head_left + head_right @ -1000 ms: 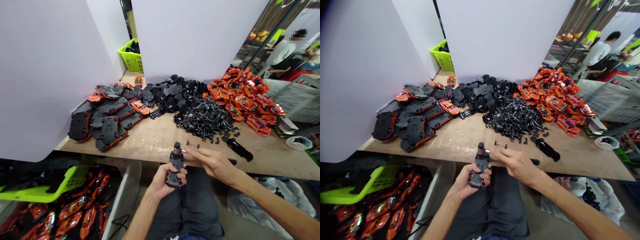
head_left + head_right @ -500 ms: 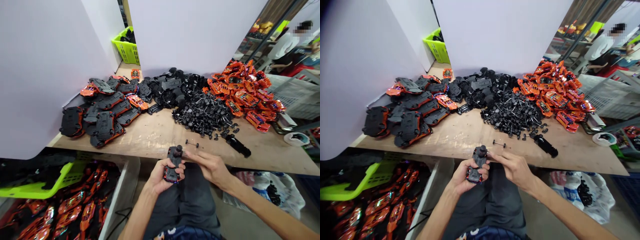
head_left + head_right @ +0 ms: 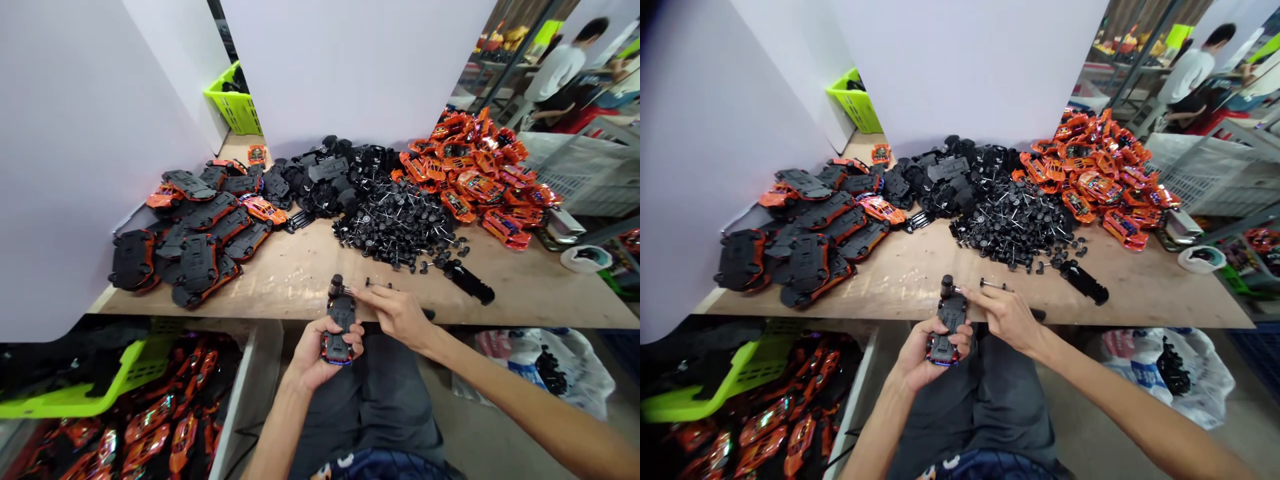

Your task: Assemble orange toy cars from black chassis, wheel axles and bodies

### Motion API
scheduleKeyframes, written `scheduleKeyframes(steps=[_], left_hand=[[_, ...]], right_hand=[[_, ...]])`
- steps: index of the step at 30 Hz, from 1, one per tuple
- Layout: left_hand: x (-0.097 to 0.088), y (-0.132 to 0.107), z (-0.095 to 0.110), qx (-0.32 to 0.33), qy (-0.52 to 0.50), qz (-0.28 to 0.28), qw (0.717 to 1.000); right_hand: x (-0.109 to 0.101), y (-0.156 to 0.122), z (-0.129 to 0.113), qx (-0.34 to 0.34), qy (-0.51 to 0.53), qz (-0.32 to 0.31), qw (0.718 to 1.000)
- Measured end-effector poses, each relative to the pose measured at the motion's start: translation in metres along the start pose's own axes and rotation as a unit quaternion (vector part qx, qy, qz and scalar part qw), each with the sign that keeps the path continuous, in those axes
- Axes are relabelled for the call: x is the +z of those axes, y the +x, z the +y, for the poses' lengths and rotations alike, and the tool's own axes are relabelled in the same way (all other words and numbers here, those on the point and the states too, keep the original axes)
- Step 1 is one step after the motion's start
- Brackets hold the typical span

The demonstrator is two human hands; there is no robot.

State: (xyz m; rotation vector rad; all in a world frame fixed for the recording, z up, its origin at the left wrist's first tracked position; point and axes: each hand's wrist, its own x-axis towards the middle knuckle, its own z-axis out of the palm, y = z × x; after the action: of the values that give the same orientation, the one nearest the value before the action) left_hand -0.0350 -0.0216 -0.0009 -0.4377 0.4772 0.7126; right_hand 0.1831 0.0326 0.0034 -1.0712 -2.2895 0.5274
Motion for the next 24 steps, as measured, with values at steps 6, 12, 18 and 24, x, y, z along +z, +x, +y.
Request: scheduleKeyframes(steps=[6, 12, 18, 24], left_hand=[[-0.001, 0.001, -0.001, 0.001, -0.002, -0.012, 1.000], [-0.003, 0.002, -0.001, 0.015, 0.012, -0.018, 1.000], [-0.006, 0.002, -0.004, 0.059, 0.107, -0.024, 0.992], [-0.024, -0.016, -0.012, 0.178, 0.379, 0.077, 0.905]], right_hand=[[-0.012, -0.018, 0.004, -0.002, 0.008, 0.006, 1.000], [-0.017, -0.029, -0.005, 0.010, 0.015, 0.019, 1.000], [-0.015, -0.019, -0.004, 0.040, 0.050, 0.009, 0.998], [0.006, 0.003, 0.006, 0.011, 0.005, -0.025, 1.000]])
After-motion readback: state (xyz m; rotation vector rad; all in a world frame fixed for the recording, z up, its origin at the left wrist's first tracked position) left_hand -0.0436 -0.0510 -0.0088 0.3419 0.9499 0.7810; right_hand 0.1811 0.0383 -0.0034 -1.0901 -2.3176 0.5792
